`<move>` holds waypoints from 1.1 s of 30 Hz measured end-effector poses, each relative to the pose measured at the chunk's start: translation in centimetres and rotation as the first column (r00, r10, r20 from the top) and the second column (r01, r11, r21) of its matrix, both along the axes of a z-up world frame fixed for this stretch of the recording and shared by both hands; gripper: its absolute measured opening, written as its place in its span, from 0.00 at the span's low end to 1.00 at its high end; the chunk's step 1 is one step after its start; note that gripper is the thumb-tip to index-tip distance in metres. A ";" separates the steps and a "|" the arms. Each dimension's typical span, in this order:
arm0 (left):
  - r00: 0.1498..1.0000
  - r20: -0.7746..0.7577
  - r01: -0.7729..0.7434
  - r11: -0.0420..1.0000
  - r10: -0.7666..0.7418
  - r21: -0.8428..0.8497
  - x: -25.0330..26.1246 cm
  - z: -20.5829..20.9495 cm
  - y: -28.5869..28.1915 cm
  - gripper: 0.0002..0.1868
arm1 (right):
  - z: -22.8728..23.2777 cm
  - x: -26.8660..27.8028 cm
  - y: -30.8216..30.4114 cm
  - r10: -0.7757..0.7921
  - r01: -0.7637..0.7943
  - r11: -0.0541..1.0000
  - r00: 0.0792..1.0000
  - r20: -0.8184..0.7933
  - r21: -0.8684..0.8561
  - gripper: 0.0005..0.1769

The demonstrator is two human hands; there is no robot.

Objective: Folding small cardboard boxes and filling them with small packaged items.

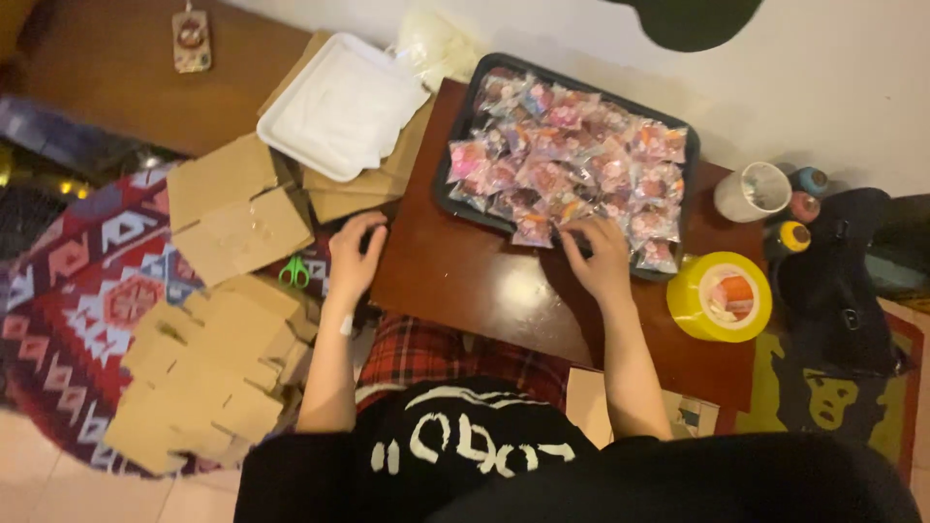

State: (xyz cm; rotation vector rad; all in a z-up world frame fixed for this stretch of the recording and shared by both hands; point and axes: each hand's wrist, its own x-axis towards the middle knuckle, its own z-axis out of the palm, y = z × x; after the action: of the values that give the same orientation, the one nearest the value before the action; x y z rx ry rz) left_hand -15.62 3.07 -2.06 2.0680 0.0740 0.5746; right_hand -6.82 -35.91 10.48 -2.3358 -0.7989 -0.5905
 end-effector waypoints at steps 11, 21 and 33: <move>0.781 -0.282 -0.432 0.808 0.557 0.400 -6.8 -13.4 5.5 0.26 | 0.0 -1.0 0.2 0.040 -0.040 0.999 0.997 0.061 -0.008 0.08; 0.634 -0.335 -0.523 0.706 0.697 0.478 -18.1 -15.7 7.2 0.35 | -1.4 -1.1 0.1 0.120 -0.118 0.993 0.987 0.107 -0.027 0.07; 0.517 -0.236 -0.725 0.567 0.823 0.391 -27.2 -15.5 10.6 0.33 | 1.4 -11.6 17.0 0.471 -0.473 0.881 0.879 -0.075 -0.007 0.13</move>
State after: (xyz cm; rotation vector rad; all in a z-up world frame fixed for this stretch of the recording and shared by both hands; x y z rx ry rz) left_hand -42.85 13.63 -17.58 2.3022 1.3244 0.7020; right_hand -18.40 -18.90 11.88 -2.0544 -1.2935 -0.2813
